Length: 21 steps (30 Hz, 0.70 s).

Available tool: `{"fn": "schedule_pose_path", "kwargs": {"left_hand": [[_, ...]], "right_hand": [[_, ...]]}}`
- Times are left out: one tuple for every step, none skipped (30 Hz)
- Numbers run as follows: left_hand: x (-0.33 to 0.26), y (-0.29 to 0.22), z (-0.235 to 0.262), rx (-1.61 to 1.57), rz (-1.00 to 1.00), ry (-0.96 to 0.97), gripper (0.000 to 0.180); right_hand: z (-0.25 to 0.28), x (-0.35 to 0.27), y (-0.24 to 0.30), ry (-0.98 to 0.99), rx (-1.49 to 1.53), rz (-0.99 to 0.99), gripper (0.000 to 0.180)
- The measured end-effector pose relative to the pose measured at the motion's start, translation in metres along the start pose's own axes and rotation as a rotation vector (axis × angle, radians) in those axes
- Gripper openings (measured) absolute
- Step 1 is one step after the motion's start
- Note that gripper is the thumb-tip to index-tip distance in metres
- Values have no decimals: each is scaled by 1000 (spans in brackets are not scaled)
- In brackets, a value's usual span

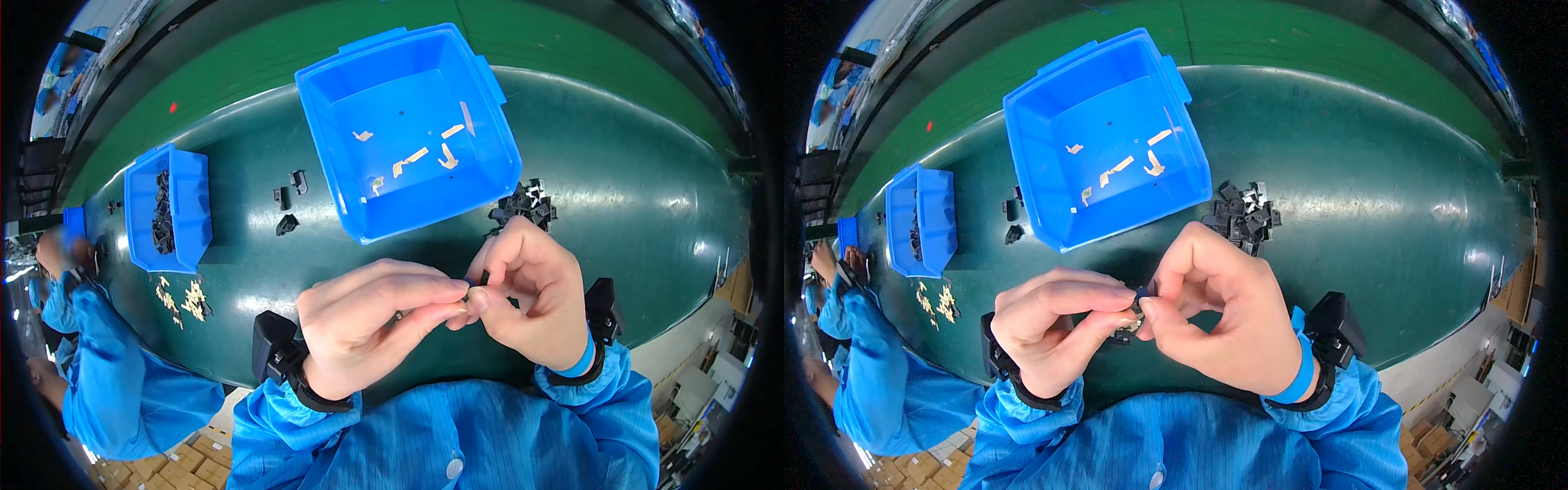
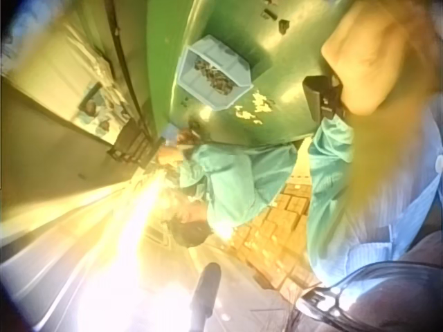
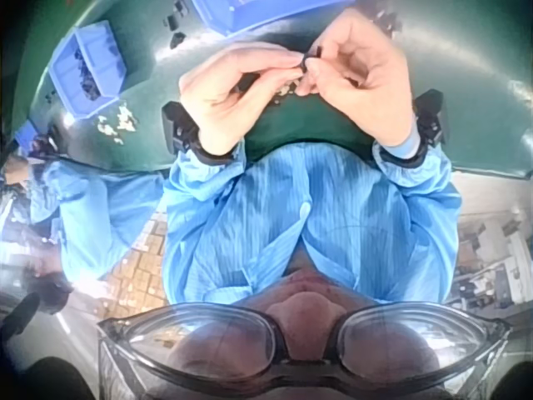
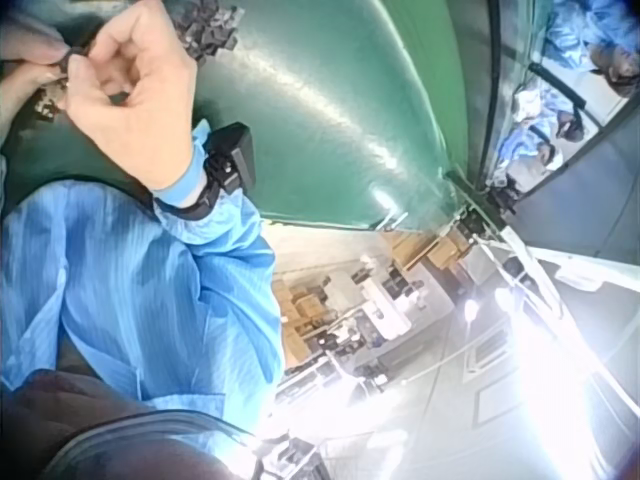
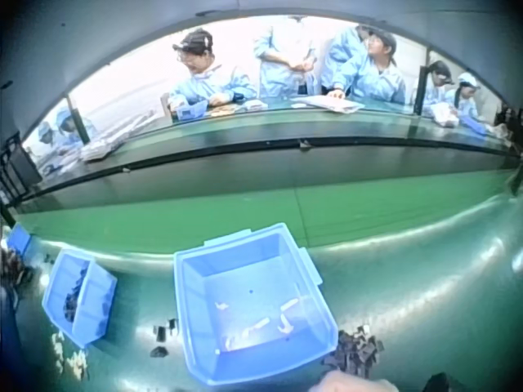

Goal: Manually assemble small plastic and metal components at a factory workbench.

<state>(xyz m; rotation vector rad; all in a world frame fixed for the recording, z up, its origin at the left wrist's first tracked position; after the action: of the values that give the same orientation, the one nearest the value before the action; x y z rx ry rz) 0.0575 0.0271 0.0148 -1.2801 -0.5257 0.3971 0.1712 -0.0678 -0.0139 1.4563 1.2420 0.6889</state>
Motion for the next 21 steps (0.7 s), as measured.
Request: {"fn": "schedule_pose_path", "kwargs": {"left_hand": [[0,0,0,-2,10,3,16],[0,1,1,-2,9,3,16],[0,5,1,-83,38,13,15],[0,9,1,-163,66,20,14],[-2,10,0,-160,63,19,14],[-5,16,1,-309,142,-43,13],[-7,21,0,-459,222,-101,12],[-7,20,0,-459,219,-100,12],[-7,20,0,-521,227,-107,11],[-8,21,0,-583,235,-116,11],[-8,21,0,-582,233,-115,11],[-8,21,-1,-600,235,-119,10],[-8,21,-2,-620,237,-121,10],[-8,20,-2,-621,236,-121,10],[-8,20,-2,-612,254,-127,11],[-8,21,-2,-601,273,-133,11],[-7,20,-2,-600,274,-133,11],[-6,20,-3,-597,272,-122,11],[-5,19,-3,-594,269,-111,11],[-6,19,-3,-594,269,-112,11],[-7,20,-2,-579,268,-115,12]], "right_hand": [[0,1,-1,-6,5,-20,13],[0,1,-1,-13,9,-40,13],[0,0,0,-13,9,-38,13],[-1,1,0,2,8,-67,12],[-2,1,0,16,6,-96,11],[-2,1,0,18,6,-93,11],[-1,0,-1,44,47,-100,10],[-2,-1,-1,70,88,-107,8],[-2,-1,-2,69,87,-104,8],[-3,-1,-3,94,96,-88,7],[-5,-1,-3,119,105,-72,7],[-6,-1,-3,120,105,-71,7],[-5,-1,-2,102,138,-75,7],[-4,-2,-2,84,172,-79,8],[-5,-2,-2,84,171,-78,8],[-3,-2,-1,65,197,-65,9],[-1,-2,-1,45,222,-53,10],[-1,-1,-1,46,224,-53,10],[-2,0,0,64,178,-19,11],[-3,1,1,82,132,14,12],[-3,1,0,83,132,14,12]]}}
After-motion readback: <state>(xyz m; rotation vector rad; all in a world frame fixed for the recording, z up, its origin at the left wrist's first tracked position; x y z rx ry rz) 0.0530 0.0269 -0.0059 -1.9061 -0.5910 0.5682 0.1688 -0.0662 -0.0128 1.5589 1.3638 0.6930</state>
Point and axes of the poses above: each hand's wrist, its own x-axis towards the middle knuckle, its own z-axis out of the back of the hand, y = z × x, the point moved 6 cm from there along x, towards the middle knuckle, and after that the axes turned 3 degrees about -x, right-handed, at the moved point
